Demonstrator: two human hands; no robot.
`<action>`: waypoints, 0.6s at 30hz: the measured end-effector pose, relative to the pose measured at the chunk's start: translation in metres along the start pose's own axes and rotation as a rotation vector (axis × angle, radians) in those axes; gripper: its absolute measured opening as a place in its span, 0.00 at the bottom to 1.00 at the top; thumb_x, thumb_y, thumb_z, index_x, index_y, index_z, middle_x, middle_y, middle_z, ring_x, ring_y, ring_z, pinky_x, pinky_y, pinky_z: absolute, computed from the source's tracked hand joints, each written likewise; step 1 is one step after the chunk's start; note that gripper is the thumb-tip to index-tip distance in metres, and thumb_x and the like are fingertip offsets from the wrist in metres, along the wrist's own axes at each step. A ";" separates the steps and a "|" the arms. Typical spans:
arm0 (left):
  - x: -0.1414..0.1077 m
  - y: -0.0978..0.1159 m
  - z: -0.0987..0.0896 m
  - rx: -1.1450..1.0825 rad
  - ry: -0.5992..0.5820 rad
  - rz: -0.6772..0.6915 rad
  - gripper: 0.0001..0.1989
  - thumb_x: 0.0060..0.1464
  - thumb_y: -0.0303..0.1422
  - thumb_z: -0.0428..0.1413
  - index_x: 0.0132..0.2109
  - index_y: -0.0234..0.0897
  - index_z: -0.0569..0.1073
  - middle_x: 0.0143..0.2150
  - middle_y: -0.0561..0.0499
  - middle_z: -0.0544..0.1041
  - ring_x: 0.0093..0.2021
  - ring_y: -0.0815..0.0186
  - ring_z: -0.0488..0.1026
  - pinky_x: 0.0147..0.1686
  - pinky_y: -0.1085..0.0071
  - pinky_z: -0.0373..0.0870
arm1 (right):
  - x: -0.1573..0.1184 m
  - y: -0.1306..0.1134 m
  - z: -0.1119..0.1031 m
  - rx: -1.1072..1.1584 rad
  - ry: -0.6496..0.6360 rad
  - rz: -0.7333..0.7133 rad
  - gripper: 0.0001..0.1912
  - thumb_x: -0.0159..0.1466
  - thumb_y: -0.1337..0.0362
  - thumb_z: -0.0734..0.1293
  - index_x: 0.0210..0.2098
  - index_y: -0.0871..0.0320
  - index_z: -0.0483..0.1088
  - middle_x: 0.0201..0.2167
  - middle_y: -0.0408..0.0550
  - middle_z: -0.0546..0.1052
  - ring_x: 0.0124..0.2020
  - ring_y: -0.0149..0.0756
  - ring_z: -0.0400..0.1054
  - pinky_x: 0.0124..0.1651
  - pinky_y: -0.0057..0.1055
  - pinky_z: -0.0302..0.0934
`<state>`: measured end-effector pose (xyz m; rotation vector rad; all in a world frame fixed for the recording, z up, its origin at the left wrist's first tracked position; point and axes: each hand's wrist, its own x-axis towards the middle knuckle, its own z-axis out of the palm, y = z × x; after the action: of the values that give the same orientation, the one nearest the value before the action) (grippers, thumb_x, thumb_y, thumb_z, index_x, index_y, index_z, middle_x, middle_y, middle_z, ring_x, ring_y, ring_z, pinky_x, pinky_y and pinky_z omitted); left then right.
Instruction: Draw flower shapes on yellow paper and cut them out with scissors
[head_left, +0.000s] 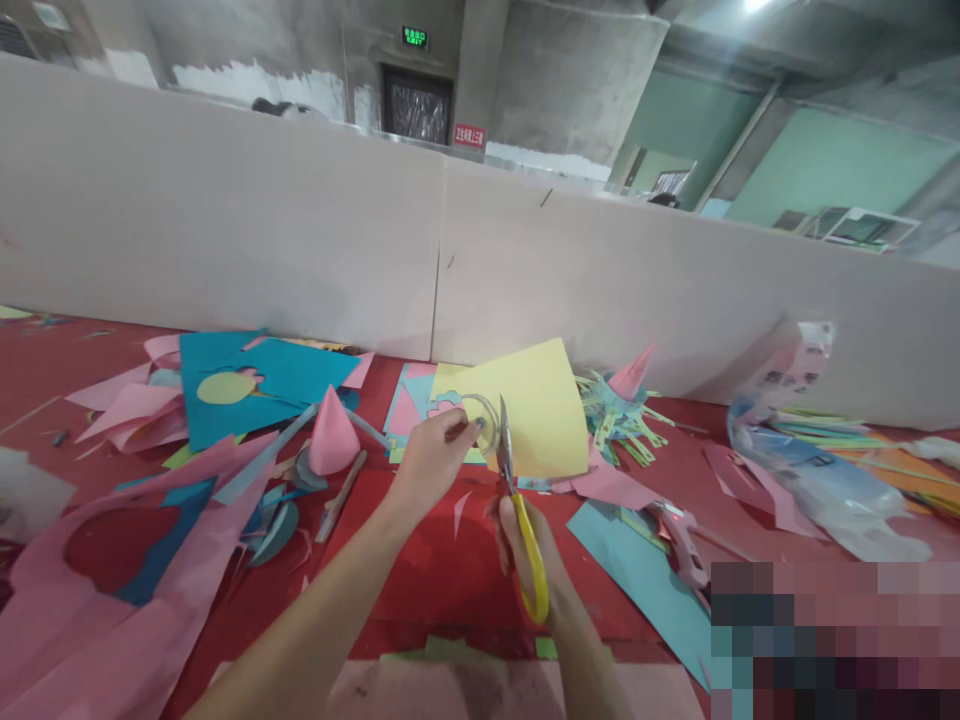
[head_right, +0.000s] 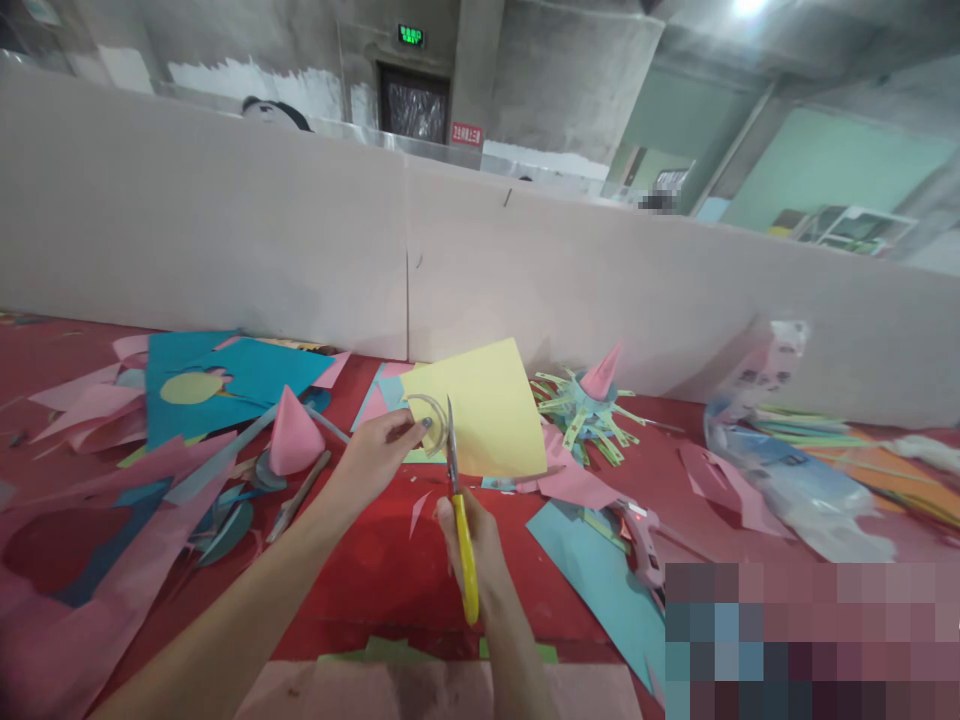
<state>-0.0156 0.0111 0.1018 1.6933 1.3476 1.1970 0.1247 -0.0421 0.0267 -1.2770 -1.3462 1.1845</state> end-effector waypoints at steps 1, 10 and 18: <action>0.000 0.000 0.000 -0.006 0.001 -0.004 0.12 0.50 0.37 0.46 0.22 0.36 0.63 0.21 0.56 0.64 0.25 0.70 0.63 0.26 0.75 0.57 | 0.000 0.001 0.000 -0.006 0.000 0.004 0.25 0.53 0.40 0.59 0.28 0.59 0.64 0.10 0.35 0.57 0.10 0.24 0.50 0.13 0.23 0.46; 0.001 -0.003 0.000 -0.036 -0.007 -0.002 0.12 0.50 0.36 0.46 0.22 0.37 0.63 0.21 0.56 0.65 0.26 0.69 0.65 0.28 0.74 0.59 | 0.001 0.008 0.001 -0.007 -0.005 0.020 0.24 0.55 0.41 0.56 0.28 0.58 0.61 0.09 0.33 0.55 0.09 0.23 0.48 0.10 0.22 0.46; 0.001 -0.003 0.000 0.002 -0.003 0.008 0.13 0.52 0.36 0.45 0.22 0.37 0.61 0.21 0.56 0.62 0.25 0.70 0.61 0.27 0.74 0.56 | 0.000 0.005 0.003 -0.018 0.009 0.006 0.23 0.56 0.42 0.57 0.27 0.58 0.60 0.09 0.33 0.54 0.09 0.22 0.46 0.11 0.21 0.44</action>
<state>-0.0169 0.0124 0.0998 1.7032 1.3420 1.1973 0.1224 -0.0421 0.0213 -1.2987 -1.3501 1.1724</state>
